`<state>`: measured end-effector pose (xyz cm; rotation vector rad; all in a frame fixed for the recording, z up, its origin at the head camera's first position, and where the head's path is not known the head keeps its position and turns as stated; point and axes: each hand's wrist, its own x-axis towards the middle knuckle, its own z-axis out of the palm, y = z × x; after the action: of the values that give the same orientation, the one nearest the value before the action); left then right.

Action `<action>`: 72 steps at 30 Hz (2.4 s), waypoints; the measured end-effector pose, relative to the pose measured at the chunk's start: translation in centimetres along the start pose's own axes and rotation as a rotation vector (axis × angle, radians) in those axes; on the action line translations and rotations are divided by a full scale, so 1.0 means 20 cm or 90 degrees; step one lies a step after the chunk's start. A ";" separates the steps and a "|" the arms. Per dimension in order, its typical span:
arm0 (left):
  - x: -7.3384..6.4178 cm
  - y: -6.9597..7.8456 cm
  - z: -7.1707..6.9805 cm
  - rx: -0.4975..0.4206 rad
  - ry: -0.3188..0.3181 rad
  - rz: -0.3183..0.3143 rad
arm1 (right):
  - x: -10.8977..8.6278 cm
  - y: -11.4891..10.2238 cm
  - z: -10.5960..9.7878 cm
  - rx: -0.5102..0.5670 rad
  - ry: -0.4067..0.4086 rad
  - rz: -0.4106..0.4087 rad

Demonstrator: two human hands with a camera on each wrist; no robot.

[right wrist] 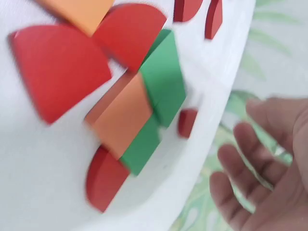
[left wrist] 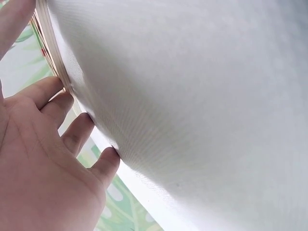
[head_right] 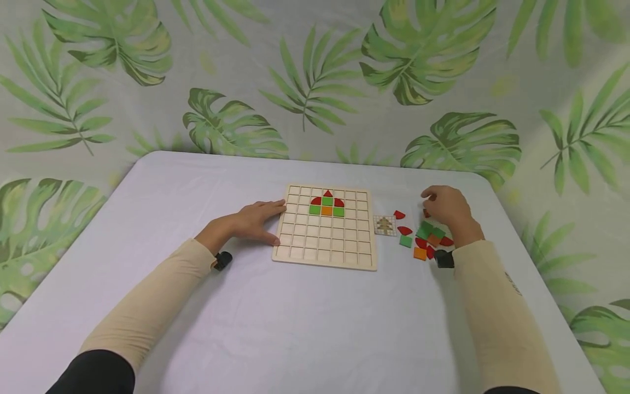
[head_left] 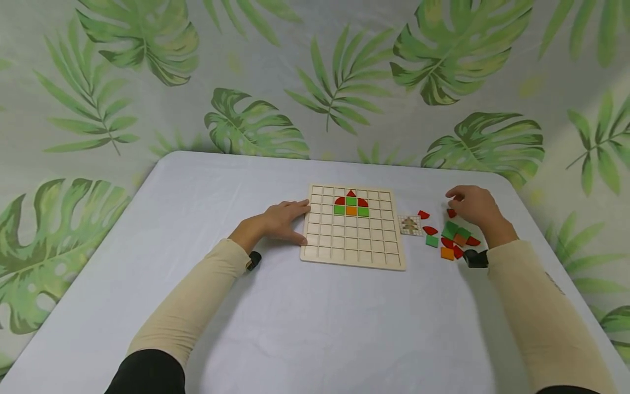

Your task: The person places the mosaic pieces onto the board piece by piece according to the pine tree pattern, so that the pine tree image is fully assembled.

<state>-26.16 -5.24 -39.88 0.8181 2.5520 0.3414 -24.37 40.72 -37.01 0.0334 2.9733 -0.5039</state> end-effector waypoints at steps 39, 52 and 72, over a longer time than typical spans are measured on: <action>0.01 -0.01 0.01 -0.006 0.006 -0.003 | -0.01 0.13 0.08 -0.010 -0.057 0.114; 0.00 -0.01 0.01 -0.016 0.007 0.000 | -0.01 0.14 0.08 -0.017 -0.055 0.092; 0.00 -0.01 0.00 -0.015 0.010 0.004 | -0.01 0.19 0.10 -0.027 -0.025 0.064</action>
<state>-26.17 -5.46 -40.01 0.8192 2.5556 0.3804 -23.85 43.58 -40.13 0.1665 2.9245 -0.4250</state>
